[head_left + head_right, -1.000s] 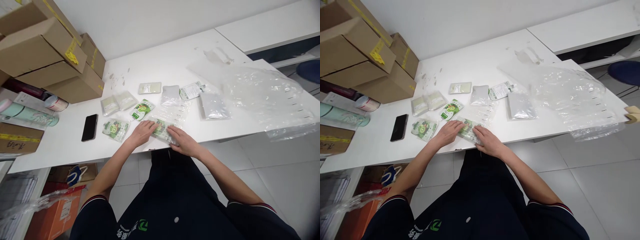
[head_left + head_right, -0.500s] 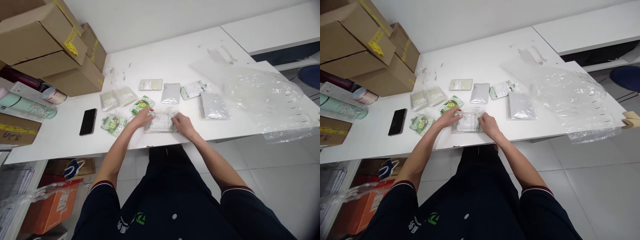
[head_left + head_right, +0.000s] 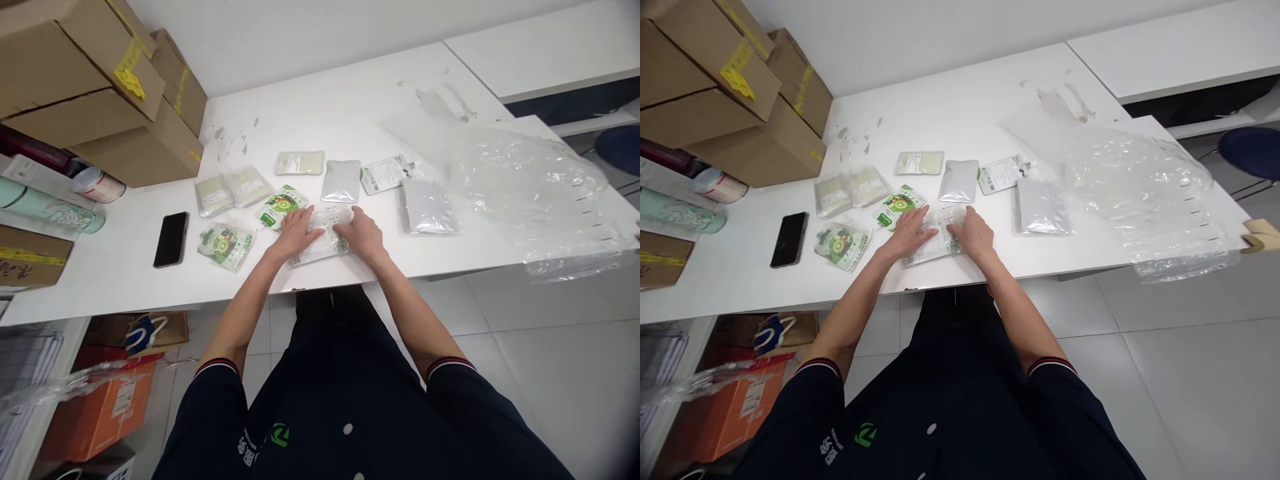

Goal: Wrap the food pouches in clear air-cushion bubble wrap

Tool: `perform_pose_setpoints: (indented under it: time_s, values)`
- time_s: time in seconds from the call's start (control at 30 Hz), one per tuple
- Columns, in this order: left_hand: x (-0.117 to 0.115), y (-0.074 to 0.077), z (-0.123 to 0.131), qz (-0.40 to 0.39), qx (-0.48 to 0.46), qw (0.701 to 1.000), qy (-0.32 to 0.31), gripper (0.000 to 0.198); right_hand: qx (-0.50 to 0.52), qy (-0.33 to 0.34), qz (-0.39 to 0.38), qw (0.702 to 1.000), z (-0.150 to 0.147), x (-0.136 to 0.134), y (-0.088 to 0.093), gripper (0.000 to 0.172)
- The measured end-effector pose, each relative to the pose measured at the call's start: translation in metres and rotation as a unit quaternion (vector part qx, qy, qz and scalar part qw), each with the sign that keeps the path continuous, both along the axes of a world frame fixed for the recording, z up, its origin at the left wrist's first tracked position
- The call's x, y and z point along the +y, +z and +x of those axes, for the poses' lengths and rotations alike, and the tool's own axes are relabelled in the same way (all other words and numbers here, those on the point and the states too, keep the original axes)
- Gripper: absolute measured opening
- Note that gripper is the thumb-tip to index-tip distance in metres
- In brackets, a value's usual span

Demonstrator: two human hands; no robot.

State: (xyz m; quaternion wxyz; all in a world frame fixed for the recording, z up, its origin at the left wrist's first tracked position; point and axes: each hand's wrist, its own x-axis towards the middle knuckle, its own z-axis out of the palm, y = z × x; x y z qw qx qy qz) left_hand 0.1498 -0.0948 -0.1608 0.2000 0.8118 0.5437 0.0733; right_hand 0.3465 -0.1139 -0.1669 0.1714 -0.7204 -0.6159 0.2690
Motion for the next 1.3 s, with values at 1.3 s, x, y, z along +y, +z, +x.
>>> perform_pose_setpoints:
  time_s: [1.3]
  values:
    - [-0.017, 0.053, 0.059, -0.011, -0.133, 0.99, -0.043, 0.024, 0.418, -0.084, 0.124, 0.896, 0.021, -0.064, -0.005, 0.03]
